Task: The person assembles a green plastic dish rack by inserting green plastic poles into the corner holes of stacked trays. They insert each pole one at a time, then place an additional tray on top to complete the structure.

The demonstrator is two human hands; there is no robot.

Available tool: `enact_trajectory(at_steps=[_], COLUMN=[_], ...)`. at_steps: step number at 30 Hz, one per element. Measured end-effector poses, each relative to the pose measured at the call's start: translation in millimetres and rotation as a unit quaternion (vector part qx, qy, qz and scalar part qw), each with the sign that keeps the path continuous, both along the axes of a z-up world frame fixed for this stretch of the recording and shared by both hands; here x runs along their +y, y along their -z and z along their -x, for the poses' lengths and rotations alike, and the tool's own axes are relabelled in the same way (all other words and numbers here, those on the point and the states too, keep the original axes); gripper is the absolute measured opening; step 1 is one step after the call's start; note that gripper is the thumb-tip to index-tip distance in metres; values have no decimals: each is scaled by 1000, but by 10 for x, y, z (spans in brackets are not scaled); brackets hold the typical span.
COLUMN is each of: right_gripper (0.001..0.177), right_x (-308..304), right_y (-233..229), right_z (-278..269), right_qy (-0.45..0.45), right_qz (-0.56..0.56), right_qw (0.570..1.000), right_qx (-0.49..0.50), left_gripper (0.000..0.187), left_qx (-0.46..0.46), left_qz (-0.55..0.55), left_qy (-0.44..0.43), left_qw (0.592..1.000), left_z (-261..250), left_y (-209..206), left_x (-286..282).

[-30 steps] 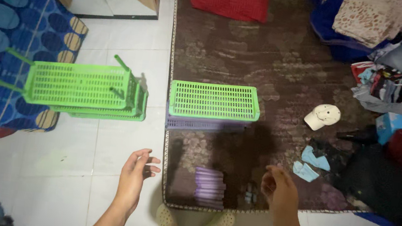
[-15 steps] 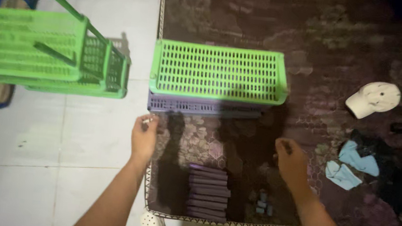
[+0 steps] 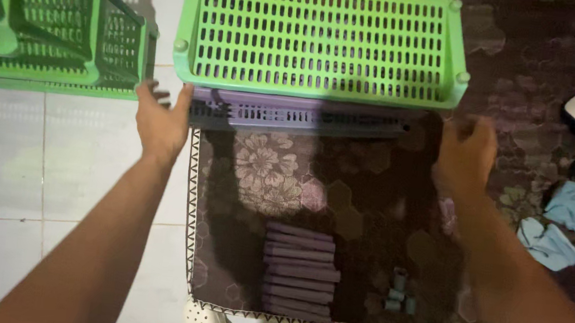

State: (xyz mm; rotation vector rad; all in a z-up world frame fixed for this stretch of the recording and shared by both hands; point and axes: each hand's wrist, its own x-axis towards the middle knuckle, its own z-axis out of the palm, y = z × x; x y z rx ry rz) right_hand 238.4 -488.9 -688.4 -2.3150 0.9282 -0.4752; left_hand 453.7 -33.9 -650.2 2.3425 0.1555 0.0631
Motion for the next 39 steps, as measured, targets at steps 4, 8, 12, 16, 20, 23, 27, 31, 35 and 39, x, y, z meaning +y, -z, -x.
enact_trajectory(at_steps=[4,8,12,16,20,23,27,31,35,39], right_gripper=[50,69,80,50,39,34,31,30,33,35], right_x=[-255,-500,-599,-545,-514,-524,-569,-594,-437,-190], right_y=[190,318,402,488,448,401,330,229,-159,-919], right_z=[-342,-563,-723,-670,-553,-480,-319,-121,220,530], right_qy=[-6,20,23,30,48,108,49,114,158,136], right_qz=[-29,-80,-73,-75,-72,-122,-87,-183,-197,-171], right_qw=[999,996,994,996,996,986,995,974,963,974], right_qx=[21,43,72,42,6,26,-5,-76,-92,-58], left_gripper=[81,84,65,41,39,40,41,43,42,44], left_qx=[-48,-63,-127,-35,-101,-101,-120,-86,-84,-66], left_qz=[29,73,42,54,67,105,74,105,162,157], left_qy=[33,60,115,43,67,55,43,39,43,29], left_qw=[998,993,984,997,990,988,989,990,982,985], left_z=[-381,-619,-695,-656,-528,-339,-58,197,528,781], left_y=[244,521,653,651,557,430,111,-279,-784,-1431], left_x=[-70,-115,-137,-151,-141,-142,-90,-19,115,398])
